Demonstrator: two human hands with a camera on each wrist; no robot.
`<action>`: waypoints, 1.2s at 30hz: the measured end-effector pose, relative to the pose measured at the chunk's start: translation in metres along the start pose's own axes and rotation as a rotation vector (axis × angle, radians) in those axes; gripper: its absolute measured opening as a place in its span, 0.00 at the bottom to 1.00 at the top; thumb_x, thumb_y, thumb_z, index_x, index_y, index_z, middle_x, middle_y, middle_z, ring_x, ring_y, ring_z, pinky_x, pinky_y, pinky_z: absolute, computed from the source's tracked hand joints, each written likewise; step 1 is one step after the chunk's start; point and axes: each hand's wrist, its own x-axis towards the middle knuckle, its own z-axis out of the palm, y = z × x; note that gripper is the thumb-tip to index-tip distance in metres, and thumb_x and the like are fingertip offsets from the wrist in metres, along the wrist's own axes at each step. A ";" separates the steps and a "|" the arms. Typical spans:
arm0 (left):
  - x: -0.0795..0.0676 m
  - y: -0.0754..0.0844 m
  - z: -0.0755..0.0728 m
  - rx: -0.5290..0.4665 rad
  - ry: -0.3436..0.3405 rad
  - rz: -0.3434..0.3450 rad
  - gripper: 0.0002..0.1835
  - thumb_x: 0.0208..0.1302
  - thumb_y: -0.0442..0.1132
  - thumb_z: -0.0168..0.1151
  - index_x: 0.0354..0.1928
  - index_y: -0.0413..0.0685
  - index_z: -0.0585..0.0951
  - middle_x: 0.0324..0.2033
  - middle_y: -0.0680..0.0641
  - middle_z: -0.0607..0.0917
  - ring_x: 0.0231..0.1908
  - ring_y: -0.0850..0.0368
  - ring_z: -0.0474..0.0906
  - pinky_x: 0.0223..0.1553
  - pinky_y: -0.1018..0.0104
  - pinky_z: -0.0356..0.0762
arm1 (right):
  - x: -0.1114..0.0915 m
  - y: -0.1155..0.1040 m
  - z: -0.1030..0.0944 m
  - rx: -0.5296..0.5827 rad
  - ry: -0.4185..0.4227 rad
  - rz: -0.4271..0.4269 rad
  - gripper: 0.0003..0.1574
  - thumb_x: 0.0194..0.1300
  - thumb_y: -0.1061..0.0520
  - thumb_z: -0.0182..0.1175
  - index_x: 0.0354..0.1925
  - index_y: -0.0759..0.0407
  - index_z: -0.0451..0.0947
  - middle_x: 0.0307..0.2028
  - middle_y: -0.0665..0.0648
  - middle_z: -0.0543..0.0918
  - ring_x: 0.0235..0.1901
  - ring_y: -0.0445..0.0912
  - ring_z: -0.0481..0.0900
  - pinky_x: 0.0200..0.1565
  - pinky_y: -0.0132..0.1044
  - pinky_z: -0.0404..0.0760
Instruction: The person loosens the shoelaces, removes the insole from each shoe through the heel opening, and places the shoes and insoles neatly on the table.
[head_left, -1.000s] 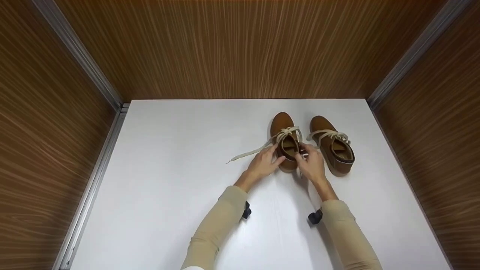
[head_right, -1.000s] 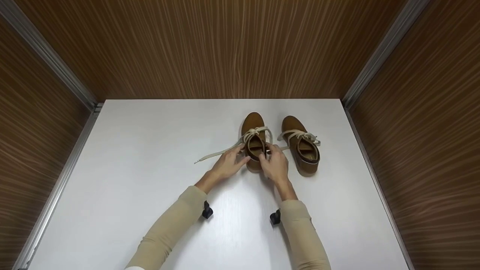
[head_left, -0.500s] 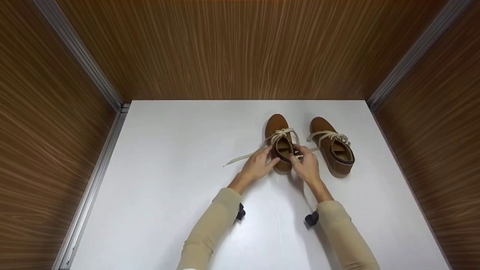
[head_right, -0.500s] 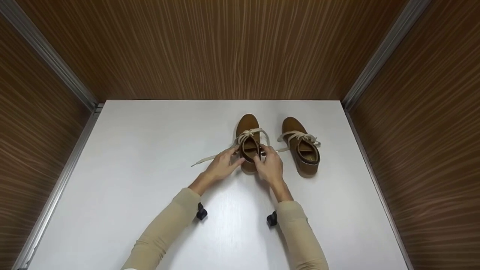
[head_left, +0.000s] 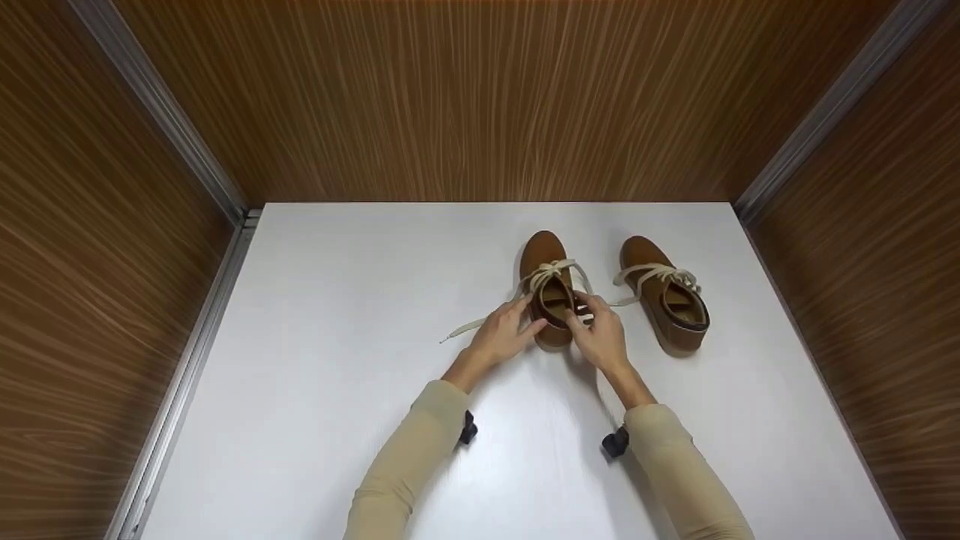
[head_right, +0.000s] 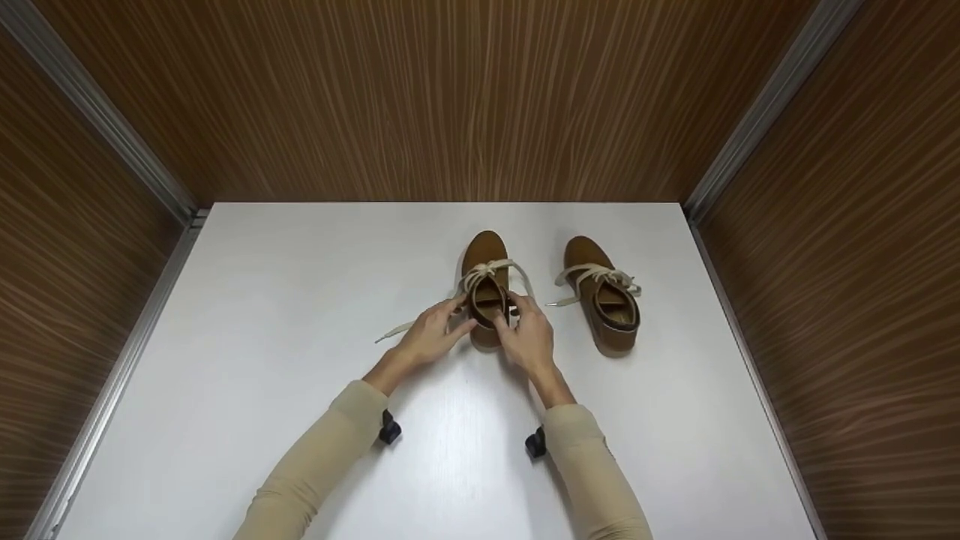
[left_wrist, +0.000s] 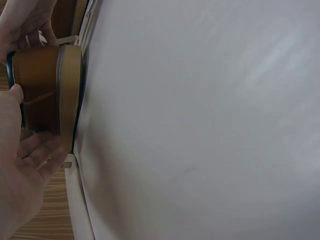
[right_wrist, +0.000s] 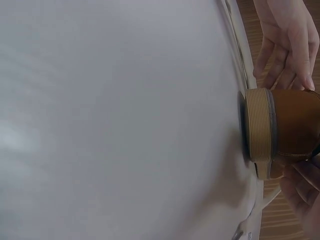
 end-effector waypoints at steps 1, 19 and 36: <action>-0.001 0.000 -0.001 -0.002 -0.001 0.000 0.40 0.80 0.62 0.50 0.81 0.44 0.62 0.78 0.37 0.69 0.78 0.40 0.66 0.81 0.51 0.64 | 0.000 -0.001 0.001 -0.001 -0.003 -0.002 0.27 0.71 0.56 0.63 0.64 0.66 0.80 0.53 0.66 0.87 0.49 0.59 0.89 0.46 0.52 0.88; -0.018 -0.015 -0.017 -0.055 0.019 -0.010 0.39 0.79 0.60 0.54 0.81 0.43 0.63 0.77 0.34 0.69 0.78 0.37 0.66 0.81 0.47 0.63 | -0.006 -0.016 0.017 0.007 -0.029 -0.012 0.28 0.70 0.55 0.66 0.65 0.64 0.80 0.54 0.65 0.87 0.48 0.58 0.89 0.46 0.52 0.89; -0.038 -0.025 -0.027 -0.057 0.052 -0.003 0.39 0.78 0.59 0.56 0.80 0.42 0.65 0.75 0.35 0.73 0.75 0.37 0.70 0.79 0.46 0.66 | -0.013 -0.026 0.033 0.023 -0.036 -0.054 0.27 0.70 0.54 0.64 0.63 0.64 0.81 0.51 0.63 0.89 0.45 0.56 0.89 0.41 0.43 0.87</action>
